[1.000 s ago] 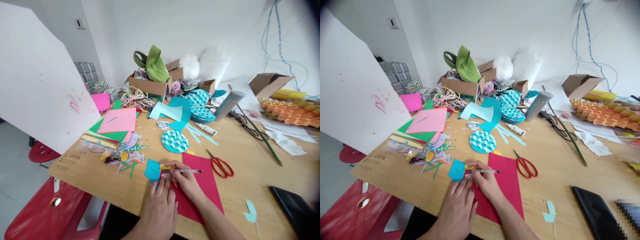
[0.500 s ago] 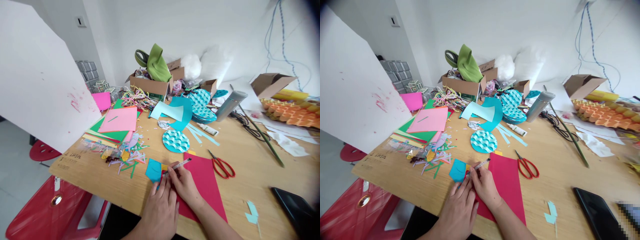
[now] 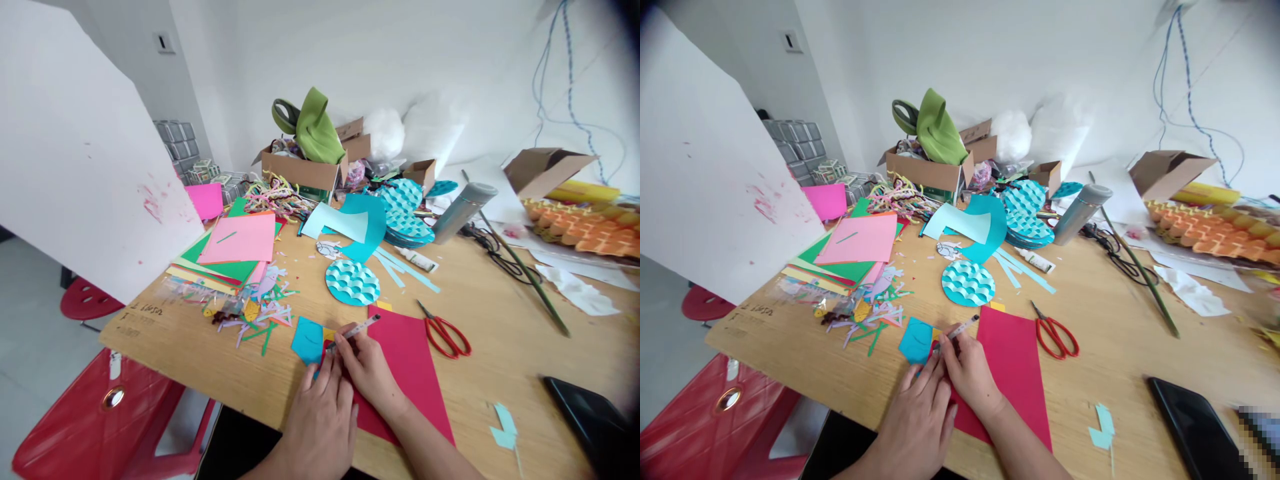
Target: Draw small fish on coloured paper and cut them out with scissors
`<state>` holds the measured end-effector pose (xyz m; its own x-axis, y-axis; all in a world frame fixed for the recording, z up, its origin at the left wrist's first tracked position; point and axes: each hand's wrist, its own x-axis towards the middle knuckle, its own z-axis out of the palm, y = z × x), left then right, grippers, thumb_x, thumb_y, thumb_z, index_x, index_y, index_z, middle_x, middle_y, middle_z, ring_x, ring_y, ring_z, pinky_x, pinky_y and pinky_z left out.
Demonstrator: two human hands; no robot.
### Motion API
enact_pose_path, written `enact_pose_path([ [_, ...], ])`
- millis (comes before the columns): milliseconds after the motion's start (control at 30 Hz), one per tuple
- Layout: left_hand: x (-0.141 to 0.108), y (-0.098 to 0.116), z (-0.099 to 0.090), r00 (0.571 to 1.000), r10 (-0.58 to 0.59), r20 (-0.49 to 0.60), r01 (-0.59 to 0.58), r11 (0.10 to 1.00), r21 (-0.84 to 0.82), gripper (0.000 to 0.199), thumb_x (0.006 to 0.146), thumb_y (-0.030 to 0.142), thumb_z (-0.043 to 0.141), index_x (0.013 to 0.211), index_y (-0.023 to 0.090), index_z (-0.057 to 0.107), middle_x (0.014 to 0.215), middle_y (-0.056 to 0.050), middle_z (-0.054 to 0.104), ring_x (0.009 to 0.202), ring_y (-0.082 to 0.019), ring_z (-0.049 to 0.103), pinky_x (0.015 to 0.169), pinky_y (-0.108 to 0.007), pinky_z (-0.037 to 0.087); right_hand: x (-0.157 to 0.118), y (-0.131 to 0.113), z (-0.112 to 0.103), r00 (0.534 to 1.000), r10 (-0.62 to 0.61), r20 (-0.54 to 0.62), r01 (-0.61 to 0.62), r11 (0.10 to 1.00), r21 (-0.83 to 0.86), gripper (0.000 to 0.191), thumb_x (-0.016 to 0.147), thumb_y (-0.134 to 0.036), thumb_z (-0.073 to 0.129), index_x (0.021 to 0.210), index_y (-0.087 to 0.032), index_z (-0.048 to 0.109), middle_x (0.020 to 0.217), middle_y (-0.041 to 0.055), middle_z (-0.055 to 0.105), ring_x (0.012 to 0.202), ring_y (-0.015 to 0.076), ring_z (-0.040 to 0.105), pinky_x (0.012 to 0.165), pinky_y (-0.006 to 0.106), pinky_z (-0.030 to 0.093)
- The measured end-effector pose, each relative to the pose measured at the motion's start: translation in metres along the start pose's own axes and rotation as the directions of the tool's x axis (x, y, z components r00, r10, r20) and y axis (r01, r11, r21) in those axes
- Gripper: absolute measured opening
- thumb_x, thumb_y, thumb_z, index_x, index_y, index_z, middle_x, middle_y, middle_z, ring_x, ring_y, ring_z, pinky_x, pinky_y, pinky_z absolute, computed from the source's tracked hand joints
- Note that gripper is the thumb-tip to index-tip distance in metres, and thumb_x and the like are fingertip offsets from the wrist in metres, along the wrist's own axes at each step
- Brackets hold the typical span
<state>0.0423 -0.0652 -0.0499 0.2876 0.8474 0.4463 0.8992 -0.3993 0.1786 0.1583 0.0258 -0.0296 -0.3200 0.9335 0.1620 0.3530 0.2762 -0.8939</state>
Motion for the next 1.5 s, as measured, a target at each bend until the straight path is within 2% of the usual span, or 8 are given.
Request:
enact_pose_path([
  [367,0.001,0.0,-0.001,1.0,0.003,-0.002,-0.003,1.0,0.013,0.037,0.095,0.031,0.047,0.126,0.013,0.056,0.144,-0.011,0.05,0.136,-0.027,0.039,0.104,-0.042,0.038,0.0,-0.002,0.0,1.0,-0.001,0.002,0.001,1.0,-0.005,0.027,0.097,-0.041,0.044,0.083,-0.02,0.054,0.07,0.0027,0.062,0.06,0.0165,0.06,0.057,0.026,0.047],
  [700,0.002,0.0,-0.002,1.0,0.001,-0.015,-0.001,1.0,0.006,0.034,0.094,0.029,0.047,0.122,0.013,0.057,0.14,-0.011,0.054,0.136,-0.025,0.041,0.104,-0.042,0.037,-0.001,0.0,0.0,0.998,0.021,-0.066,-0.024,0.998,-0.052,0.027,0.096,-0.041,0.044,0.083,-0.02,0.054,0.066,0.0026,0.062,0.056,0.0165,0.059,0.054,0.027,0.046],
  [967,0.002,0.002,-0.001,1.0,-0.012,0.001,0.012,1.0,-0.004,0.032,0.095,0.029,0.045,0.12,0.013,0.058,0.139,-0.013,0.054,0.133,-0.027,0.045,0.102,-0.044,0.041,0.002,0.007,0.0,0.992,0.001,-0.124,-0.011,0.997,-0.079,0.025,0.095,-0.04,0.045,0.083,-0.02,0.054,0.066,0.0021,0.061,0.054,0.0163,0.059,0.052,0.026,0.046],
  [1167,0.003,0.004,0.002,0.998,-0.056,0.033,0.057,0.998,-0.035,0.025,0.094,0.027,0.046,0.11,0.014,0.061,0.134,-0.014,0.058,0.128,-0.028,0.05,0.101,-0.046,0.043,0.001,0.008,-0.001,0.989,-0.008,-0.145,-0.008,0.994,-0.108,0.024,0.095,-0.039,0.045,0.081,-0.02,0.053,0.063,0.001,0.061,0.052,0.016,0.059,0.051,0.026,0.045],
  [1500,0.013,0.006,-0.002,0.997,-0.057,0.059,0.058,0.998,-0.029,0.019,0.091,0.022,0.047,0.1,0.014,0.062,0.127,-0.016,0.061,0.121,-0.03,0.055,0.097,-0.051,0.047,0.004,0.006,-0.004,0.984,-0.002,-0.177,-0.02,0.992,-0.122,0.025,0.094,-0.04,0.045,0.078,-0.021,0.052,0.062,0.0019,0.062,0.052,0.0158,0.057,0.05,0.026,0.044],
])
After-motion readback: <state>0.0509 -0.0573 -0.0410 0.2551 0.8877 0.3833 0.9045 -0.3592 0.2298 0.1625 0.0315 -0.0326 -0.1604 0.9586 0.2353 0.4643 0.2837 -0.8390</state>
